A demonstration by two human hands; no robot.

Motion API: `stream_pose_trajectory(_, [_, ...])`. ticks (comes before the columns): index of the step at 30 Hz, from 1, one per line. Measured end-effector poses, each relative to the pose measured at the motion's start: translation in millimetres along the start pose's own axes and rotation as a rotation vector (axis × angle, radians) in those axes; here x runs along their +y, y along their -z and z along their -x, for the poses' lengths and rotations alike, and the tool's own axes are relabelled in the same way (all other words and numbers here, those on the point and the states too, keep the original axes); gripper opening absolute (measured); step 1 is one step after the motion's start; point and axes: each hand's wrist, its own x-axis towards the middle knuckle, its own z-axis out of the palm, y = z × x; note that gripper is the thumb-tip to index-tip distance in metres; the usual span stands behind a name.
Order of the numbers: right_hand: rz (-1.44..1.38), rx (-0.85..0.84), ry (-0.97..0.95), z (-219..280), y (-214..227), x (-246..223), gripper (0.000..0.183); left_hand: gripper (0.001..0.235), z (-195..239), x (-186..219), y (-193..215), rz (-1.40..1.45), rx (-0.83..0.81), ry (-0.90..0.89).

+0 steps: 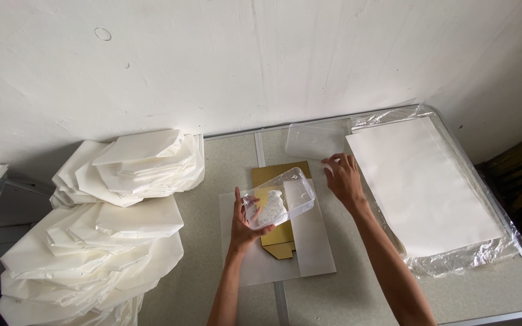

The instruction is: Wrapping a cardboard template in white fabric or paper using glue applied by hand

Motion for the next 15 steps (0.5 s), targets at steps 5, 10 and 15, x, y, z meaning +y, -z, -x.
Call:
stream_pose_trajectory(5, [-0.254,0.090,0.155,21.0,14.2,-20.9,0.031,0.155,1.1,7.5,-4.5,-0.050,0.022,-0.025])
stream_pose_trajectory(10, [-0.412,0.094,0.109,27.6,25.1,-24.5,0.032,0.155,8.3,31.8,-12.0,-0.149,0.033,-0.028])
stream_pose_trajectory(15, [-0.702,0.055,0.202,37.5,42.0,-40.2,0.027,0.150,7.8,49.7,-19.3,-0.312,-0.015,0.007])
